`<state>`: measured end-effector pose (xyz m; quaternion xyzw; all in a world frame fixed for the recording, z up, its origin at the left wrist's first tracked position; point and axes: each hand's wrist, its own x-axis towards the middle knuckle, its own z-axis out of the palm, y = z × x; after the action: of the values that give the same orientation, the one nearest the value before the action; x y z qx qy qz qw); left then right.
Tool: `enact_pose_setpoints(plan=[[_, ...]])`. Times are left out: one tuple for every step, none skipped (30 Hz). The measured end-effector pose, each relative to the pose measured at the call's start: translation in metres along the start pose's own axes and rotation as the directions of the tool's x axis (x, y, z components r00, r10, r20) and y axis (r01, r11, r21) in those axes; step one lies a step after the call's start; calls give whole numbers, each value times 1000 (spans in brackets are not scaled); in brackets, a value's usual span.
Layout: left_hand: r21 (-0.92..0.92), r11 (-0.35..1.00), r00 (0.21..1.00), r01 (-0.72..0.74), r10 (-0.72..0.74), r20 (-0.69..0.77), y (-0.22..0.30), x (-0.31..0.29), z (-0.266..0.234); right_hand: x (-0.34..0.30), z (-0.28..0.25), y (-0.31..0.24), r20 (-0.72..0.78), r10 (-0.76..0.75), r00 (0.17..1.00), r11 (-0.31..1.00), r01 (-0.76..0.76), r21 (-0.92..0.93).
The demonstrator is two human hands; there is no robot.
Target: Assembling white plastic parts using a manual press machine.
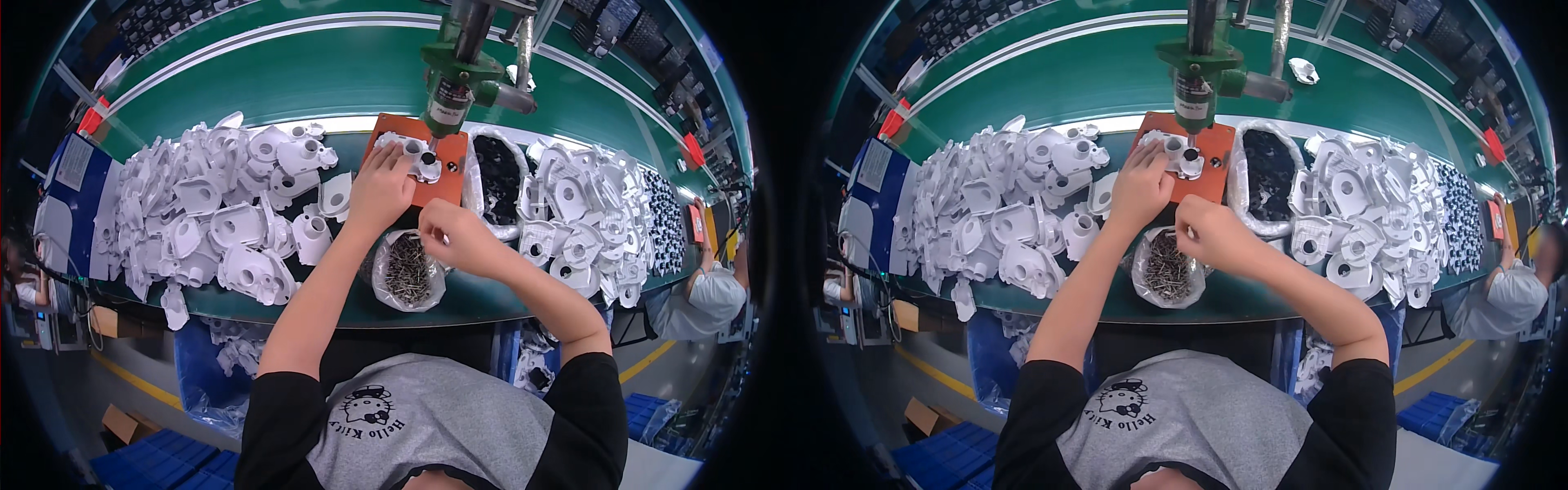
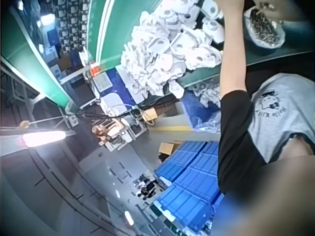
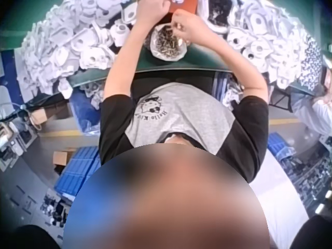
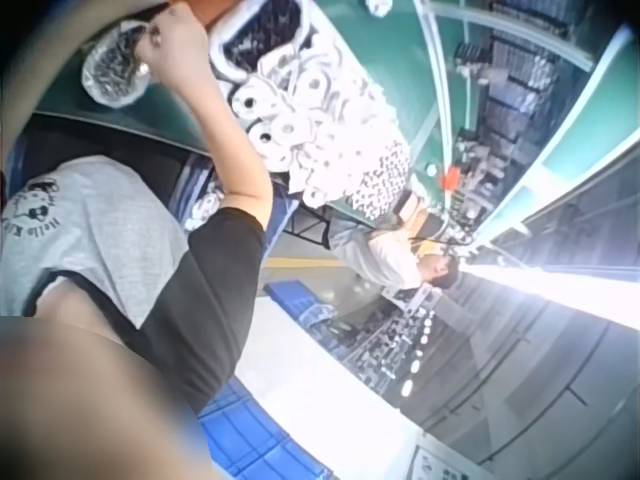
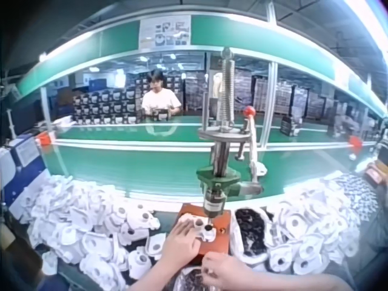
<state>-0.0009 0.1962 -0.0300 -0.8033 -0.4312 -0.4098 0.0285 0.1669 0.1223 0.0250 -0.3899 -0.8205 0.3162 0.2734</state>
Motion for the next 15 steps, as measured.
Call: enact_pose_setpoints(plan=[[-2, 1000, 1000, 10, -10, 0, 0, 0, 0, 1, -4, -1, -22, -38, 999, 999, 39, 6], [-4, 1000, 1000, 10, -10, 0, 0, 0, -1, 2, -9, 0, -59, 32, 998, 999, -31, 17], [-3, 1000, 1000, 6, -6, 10, 0, 1, -1, 3, -14, 1, -84, 118, 990, 993, -115, 40], [-7, 1000, 1000, 9, -9, 1, 1, 1, -1, 5, -18, 2, -148, 110, 983, 993, -116, -29], [-6, 1000, 1000, 11, -11, 4, 1, 1, -1, 8, -23, 5, -167, 114, 979, 992, -121, -32], [-2, 1000, 1000, 13, -13, 22, 2, 1, -1, 10, -26, 8, -194, 117, 974, 992, -125, -29], [-7, 1000, 1000, 11, -11, 7, 2, 2, -1, 12, -27, 11, -204, 135, 970, 990, -138, 1], [-9, 1000, 1000, 17, -17, 4, 3, 2, -2, 14, -26, 13, -200, 126, 972, 992, -128, 1], [-9, 1000, 1000, 19, -18, 8, 3, 2, -2, 15, -24, 15, -204, 126, 971, 992, -126, 12], [-11, 1000, 1000, 23, -23, 0, 4, 2, -3, 17, -21, 17, -182, 171, 968, 985, -170, 21], [-24, 1000, 1000, 20, -20, -1, 4, 2, -3, 17, -18, 19, -207, 124, 970, 992, -122, 24], [-37, 999, 1000, 12, -12, 1, 4, 1, -3, 18, -14, 19, -218, 126, 968, 992, -123, 26], [-35, 999, 1000, 19, -19, 0, 4, 1, -3, 19, -10, 19, -218, 150, 964, 989, -148, 28], [-20, 999, 1000, 26, -26, -2, 4, 2, -3, 20, -7, 19, -229, 127, 965, 992, -123, 30], [-3, 1000, 1000, 28, -28, 6, 4, 2, -2, 21, -5, 19, -233, 127, 964, 992, -124, 29]])
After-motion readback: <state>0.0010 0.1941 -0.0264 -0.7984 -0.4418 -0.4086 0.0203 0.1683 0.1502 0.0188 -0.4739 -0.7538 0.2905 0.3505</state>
